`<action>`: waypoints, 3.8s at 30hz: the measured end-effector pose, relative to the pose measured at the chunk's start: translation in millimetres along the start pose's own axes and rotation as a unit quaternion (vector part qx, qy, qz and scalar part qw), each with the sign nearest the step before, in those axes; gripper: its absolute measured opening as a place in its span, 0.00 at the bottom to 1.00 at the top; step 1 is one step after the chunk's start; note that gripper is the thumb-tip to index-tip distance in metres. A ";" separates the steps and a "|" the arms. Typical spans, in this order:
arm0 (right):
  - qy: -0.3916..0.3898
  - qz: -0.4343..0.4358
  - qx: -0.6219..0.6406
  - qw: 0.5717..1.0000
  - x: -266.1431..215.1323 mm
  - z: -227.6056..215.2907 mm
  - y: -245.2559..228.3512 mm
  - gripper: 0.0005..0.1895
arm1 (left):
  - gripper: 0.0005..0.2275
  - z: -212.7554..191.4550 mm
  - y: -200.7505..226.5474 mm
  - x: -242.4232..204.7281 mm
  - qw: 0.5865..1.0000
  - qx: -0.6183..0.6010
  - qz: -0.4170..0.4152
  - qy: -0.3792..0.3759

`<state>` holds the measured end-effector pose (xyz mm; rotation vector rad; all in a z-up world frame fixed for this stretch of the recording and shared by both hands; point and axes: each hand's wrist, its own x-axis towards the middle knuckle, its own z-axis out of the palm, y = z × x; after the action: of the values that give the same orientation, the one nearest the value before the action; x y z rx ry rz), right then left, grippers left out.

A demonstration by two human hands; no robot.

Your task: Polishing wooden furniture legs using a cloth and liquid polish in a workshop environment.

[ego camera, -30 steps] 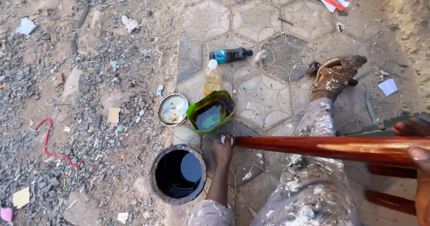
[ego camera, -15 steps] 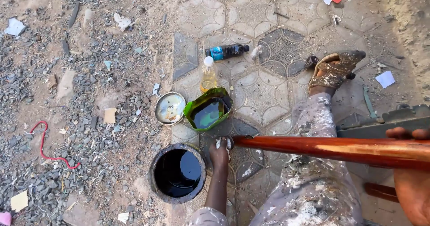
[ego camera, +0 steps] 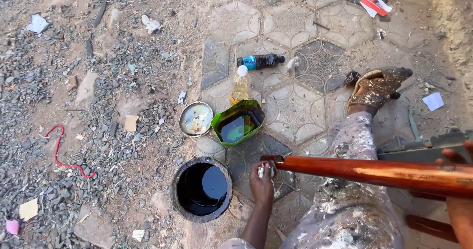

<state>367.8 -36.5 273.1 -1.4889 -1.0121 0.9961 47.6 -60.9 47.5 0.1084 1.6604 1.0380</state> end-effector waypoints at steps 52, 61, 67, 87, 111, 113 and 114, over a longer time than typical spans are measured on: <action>-0.131 -0.085 -0.352 0.923 1.7 -18.2 -43.2 0.32 | 0.18 -9.7 15.8 87.0 0.900 0.410 0.139 -0.053; -0.104 -0.033 -0.275 0.955 -23.9 7.1 -58.6 0.44 | 0.14 -24.2 -26.3 109.1 0.912 0.380 0.153 0.020; -0.040 -0.025 -0.195 0.980 -35.6 23.8 -81.7 0.44 | 0.11 -27.1 80.9 -37.0 0.974 0.062 0.082 -0.201; 0.000 -0.205 0.022 0.979 -123.3 45.9 -153.3 0.25 | 0.10 -25.5 181.4 -276.5 0.944 -0.064 0.188 -0.262; 0.021 -0.219 0.014 0.975 -151.1 65.3 -193.7 0.15 | 0.10 -18.1 135.1 -267.1 0.905 0.211 0.367 -0.044; -0.013 -0.230 0.024 0.973 -157.7 72.7 -198.4 0.13 | 0.08 -19.0 159.0 -303.8 0.885 0.165 0.431 -0.058; -0.005 -0.225 0.008 0.974 -162.0 74.9 -200.0 0.13 | 0.07 -22.8 167.0 -318.8 0.845 0.133 0.513 -0.081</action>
<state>229.1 -146.3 474.6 -1.1653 -1.2741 0.6831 77.8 -148.8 395.9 1.3532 1.5539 1.4891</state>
